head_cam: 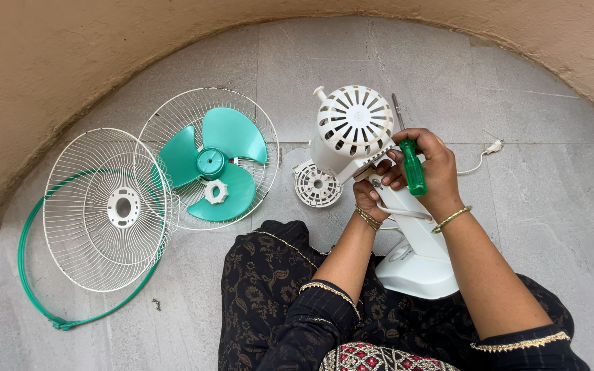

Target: The person disassembles and reassembles an electric fan. They use a screwdriver to remove screws from the fan housing and motor cover, then reattach the components in reverse order.

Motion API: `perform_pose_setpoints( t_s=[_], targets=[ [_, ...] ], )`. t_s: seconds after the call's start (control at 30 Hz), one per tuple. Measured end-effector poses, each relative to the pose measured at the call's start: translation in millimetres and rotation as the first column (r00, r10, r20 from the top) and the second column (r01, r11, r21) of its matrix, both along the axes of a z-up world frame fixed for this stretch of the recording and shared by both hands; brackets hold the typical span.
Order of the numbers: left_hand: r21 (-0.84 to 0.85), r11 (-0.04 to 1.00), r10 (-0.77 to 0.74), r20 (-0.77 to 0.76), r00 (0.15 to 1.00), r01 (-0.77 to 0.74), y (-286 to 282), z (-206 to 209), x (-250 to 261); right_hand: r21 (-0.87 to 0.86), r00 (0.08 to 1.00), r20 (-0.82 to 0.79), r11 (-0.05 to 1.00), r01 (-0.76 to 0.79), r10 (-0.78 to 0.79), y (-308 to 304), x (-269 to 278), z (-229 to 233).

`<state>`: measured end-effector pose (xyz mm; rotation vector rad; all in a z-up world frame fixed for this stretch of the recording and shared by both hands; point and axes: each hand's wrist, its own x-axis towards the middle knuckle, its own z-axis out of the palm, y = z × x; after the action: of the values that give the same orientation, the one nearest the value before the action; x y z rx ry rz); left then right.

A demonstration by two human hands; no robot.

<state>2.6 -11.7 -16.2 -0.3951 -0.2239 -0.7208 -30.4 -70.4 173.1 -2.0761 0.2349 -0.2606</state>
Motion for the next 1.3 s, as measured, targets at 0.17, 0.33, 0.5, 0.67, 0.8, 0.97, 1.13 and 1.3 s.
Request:
perform_pose_setpoints(
  t_s=[0.17, 0.33, 0.5, 0.67, 0.8, 0.97, 1.13, 1.3],
  targets=[
    [0.008, 0.999, -0.038, -0.005, 0.999, 0.038, 6.9, 14.9, -3.2, -0.349, 0.930, 0.363, 0.934, 0.077, 0.059, -3.2, 5.3, -8.6],
    [0.008, 0.997, -0.072, 0.026, 0.997, 0.072, 4.6, 11.0, -4.3, -0.190, 0.945, 0.324, 0.982, 0.010, 0.053, -8.2, 5.3, -4.6],
    [-0.024, 0.999, -0.035, 0.029, 0.999, 0.036, -2.9, -7.9, -2.0, -0.049, 0.995, 0.099, 0.999, 0.013, -0.008, 1.2, -2.0, 3.8],
    [-0.035, 0.993, -0.111, 0.027, 0.993, 0.112, -1.3, -0.8, -8.0, -0.158, 0.959, 0.282, 0.987, 0.038, 0.008, -6.1, -13.4, 6.3],
    [-0.030, 0.992, -0.120, 0.074, 0.990, 0.122, 1.5, 15.5, -7.6, -0.164, 0.907, 0.417, 0.986, 0.019, 0.052, -25.5, -46.4, 6.0],
    [-0.047, 0.992, -0.110, 0.165, 0.980, 0.119, -3.8, 20.1, -7.2, -0.159, 0.913, 0.401, 0.976, 0.146, -0.071, -51.3, -108.4, 2.7],
    [-0.020, 0.997, -0.068, 0.206, 0.976, 0.073, -7.1, 22.8, -7.8, -0.302, 0.940, 0.293, 0.916, 0.265, -0.175, -61.6, -154.2, -3.1],
    [0.158, 0.979, 0.102, 0.167, 0.981, -0.129, 3.0, 25.7, -5.3, -0.550, 0.956, 0.265, 0.795, 0.255, -0.124, -47.9, -163.9, -17.7]
  ],
)
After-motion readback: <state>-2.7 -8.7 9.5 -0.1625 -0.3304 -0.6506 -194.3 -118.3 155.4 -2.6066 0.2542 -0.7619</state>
